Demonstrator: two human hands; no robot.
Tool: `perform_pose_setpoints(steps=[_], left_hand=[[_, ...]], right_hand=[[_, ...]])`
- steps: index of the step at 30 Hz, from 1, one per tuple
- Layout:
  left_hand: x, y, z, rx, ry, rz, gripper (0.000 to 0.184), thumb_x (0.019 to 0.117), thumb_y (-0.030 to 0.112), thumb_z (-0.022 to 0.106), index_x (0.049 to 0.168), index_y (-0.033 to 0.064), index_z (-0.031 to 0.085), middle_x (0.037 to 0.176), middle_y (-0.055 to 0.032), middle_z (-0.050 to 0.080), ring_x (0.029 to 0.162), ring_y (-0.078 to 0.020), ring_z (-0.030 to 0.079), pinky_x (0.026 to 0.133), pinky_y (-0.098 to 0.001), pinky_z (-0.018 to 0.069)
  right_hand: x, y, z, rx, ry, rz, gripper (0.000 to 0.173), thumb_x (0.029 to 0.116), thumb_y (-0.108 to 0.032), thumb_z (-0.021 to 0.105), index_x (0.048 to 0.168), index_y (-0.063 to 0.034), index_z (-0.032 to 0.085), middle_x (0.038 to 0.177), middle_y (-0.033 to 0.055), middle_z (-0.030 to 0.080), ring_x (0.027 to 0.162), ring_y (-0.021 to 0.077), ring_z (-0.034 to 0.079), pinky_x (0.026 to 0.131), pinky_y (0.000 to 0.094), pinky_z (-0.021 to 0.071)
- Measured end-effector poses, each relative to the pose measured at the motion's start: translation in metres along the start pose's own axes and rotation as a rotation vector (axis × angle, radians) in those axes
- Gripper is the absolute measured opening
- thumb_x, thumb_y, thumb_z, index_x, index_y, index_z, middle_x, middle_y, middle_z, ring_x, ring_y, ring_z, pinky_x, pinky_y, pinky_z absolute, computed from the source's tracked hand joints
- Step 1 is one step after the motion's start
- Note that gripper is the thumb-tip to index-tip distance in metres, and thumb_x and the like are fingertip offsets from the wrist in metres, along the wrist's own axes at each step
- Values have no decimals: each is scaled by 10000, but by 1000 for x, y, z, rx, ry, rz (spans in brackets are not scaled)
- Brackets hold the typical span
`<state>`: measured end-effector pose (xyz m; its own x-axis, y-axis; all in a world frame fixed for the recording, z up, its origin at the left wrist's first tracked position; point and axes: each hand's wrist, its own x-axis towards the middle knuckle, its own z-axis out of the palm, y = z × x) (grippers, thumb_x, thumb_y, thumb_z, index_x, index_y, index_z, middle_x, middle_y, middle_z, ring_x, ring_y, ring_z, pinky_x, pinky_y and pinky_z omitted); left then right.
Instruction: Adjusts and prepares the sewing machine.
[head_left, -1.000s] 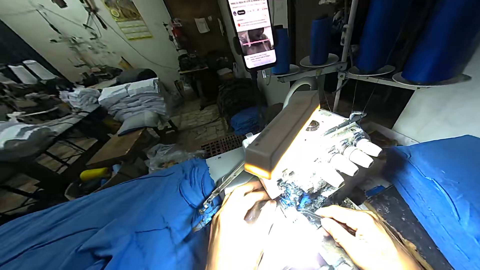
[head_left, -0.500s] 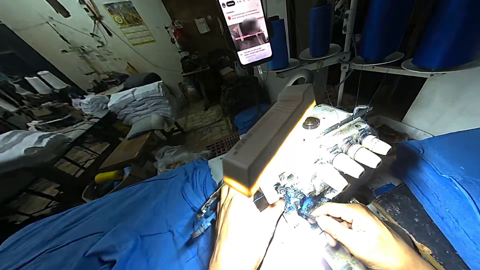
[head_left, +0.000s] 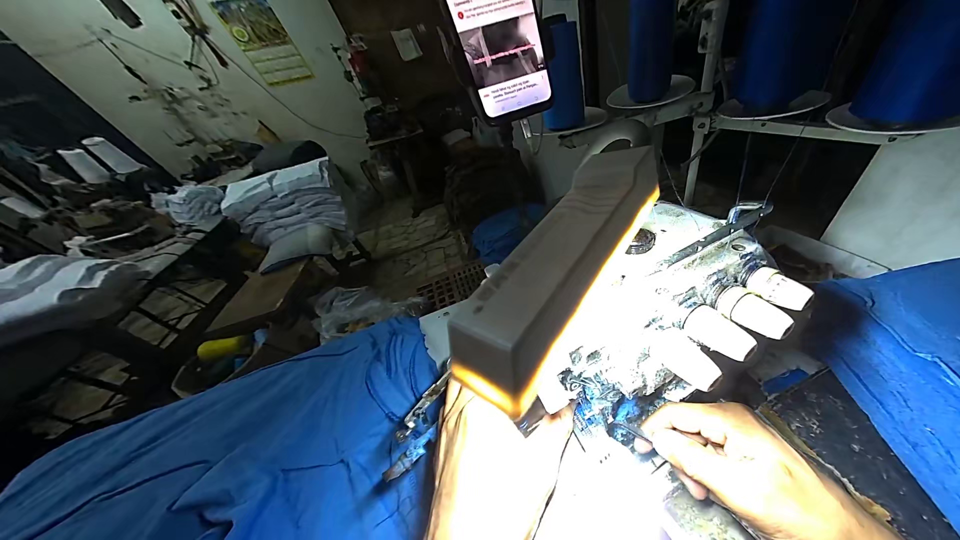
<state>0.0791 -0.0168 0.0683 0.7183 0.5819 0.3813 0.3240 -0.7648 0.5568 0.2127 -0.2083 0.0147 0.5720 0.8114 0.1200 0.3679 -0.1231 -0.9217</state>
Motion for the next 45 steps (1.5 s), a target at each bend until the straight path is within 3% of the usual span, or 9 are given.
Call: perform_pose_setpoints(steps=[4,8,14,26,34,38,40,42,45], left_hand=[[0,1,1,-5,10,10,383,799,454,713,1014,136,724,1118,-76,662,1034,-220,639,826,-503,516],[7,-15,12,54,87,67,371,748,487,710,984,205,765,1069,26,683,1053,-155,623,861,-411,523],[8,-17,13,85,80,74,407,757,510,699,996,188,768,1054,33,665,1036,-157,613,850,-402,517],[9,-18,15,55,88,79,372,754,506,705,989,228,780,1086,68,678,1080,-137,611,877,-391,517],[9,-17,13,80,78,87,349,747,487,699,925,194,767,1055,8,690,1059,-178,623,877,-427,510],[7,-12,10,87,81,101,325,751,395,703,941,138,767,1048,-45,707,1061,-212,643,905,-448,511],[4,-9,5,53,70,105,309,760,316,714,976,100,765,1046,-64,719,1038,-201,665,914,-431,531],[0,-7,-1,23,44,112,333,774,249,708,1032,44,751,1045,-111,722,1005,-227,681,885,-446,546],[-2,-1,-7,31,22,143,283,848,136,631,1066,-21,720,1062,-209,705,1001,-329,680,861,-514,536]], right_hand=[[3,-5,1,-38,-15,29,270,1027,-323,527,973,-215,769,645,-104,591,534,-18,518,490,175,422],[6,-7,-1,-124,-4,-4,269,1025,-365,541,966,-248,776,659,-113,619,545,-19,541,499,186,442],[9,-21,-10,-340,27,-59,243,987,-375,566,925,-277,779,644,-154,610,552,-74,528,497,159,425],[15,-30,-20,-425,-43,-62,241,967,-436,578,889,-305,764,648,-163,609,563,-69,541,505,175,447],[14,-23,-12,-417,25,-153,203,946,-403,605,879,-296,764,644,-163,595,578,-71,519,511,182,413],[-2,-25,-23,-464,-21,-137,231,959,-353,589,880,-236,771,662,-84,639,601,12,575,537,276,442],[-19,-26,-34,-410,-9,-118,215,970,-298,606,910,-192,784,698,-53,679,606,21,584,546,273,451],[-37,-26,-40,-282,88,-75,200,983,-223,617,965,-129,793,709,-27,681,589,19,554,547,245,438],[-52,-25,-39,-84,506,-43,204,1020,-177,576,1030,-68,748,692,-31,628,530,32,538,473,207,462]])
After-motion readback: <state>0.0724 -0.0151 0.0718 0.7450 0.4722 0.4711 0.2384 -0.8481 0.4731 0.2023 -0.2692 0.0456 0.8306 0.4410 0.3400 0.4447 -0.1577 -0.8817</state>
